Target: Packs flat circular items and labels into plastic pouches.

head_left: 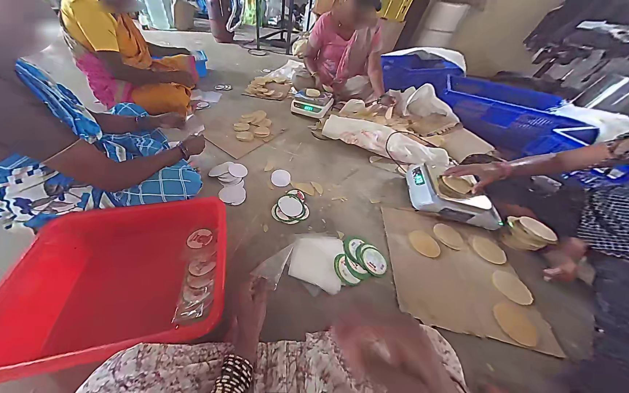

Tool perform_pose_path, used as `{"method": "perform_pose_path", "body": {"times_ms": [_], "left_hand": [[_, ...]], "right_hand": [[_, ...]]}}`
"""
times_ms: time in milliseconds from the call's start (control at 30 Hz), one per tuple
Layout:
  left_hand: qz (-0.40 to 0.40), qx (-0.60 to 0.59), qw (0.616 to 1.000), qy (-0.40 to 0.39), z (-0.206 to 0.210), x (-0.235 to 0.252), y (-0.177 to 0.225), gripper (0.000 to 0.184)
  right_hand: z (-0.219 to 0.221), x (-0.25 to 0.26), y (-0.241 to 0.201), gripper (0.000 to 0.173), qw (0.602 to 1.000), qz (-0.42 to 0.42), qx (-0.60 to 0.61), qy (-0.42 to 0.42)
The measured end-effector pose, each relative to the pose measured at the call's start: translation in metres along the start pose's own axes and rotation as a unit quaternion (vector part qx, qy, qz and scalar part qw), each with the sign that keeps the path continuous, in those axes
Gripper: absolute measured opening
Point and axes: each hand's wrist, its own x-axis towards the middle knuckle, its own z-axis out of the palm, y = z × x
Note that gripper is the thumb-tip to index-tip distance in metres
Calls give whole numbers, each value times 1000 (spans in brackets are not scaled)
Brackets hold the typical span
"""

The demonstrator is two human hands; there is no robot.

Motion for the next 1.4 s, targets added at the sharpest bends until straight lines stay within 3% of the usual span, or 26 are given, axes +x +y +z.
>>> {"method": "perform_pose_path", "body": {"times_ms": [67, 167, 200, 267, 367, 500, 600, 867, 1067, 1267, 1367, 1400], "left_hand": [[-8, 1, 1000, -4, 0, 0, 0, 30], [-4, -8, 1000, -4, 1, 3, -6, 29], [-7, -7, 1000, -4, 1, 3, -6, 28], [-14, -3, 1000, -9, 2, 2, -4, 28], [-16, 5, 1000, -13, 3, 4, -4, 28], [-28, 11, 999, -21, 6, 4, -2, 27], [-24, 4, 1000, -16, 7, 4, -4, 26], [-5, -12, 1000, -15, 6, 4, -6, 29], [-17, -20, 1000, -15, 7, 4, -1, 28], [-24, -57, 998, 0, 10, 6, -6, 27], [-29, -77, 997, 11, 10, 7, -7, 27], [-30, -84, 996, 13, 10, 7, -8, 28]], "right_hand": [[-26, 8, 89, 25, 963, 140, -227, 41], [-46, 15, 170, 35, 824, 409, -387, -65], [-47, 13, 189, 43, 787, 457, -401, -105], [-40, 1, 222, 55, 754, 486, -418, -142], [-28, -7, 247, 57, 748, 487, -429, -137], [-28, -6, 238, 36, 747, 502, -419, -121], [-31, -6, 227, 32, 747, 504, -427, -71], [-44, -23, 218, 30, 828, 458, -300, 121], [-47, -27, 225, 22, 826, 452, -139, 306], [-44, -29, 233, 20, 859, 347, 2, 377], [-42, -22, 230, 5, 865, 330, -25, 378], [-42, -18, 229, 11, 870, 329, -40, 364]]}}
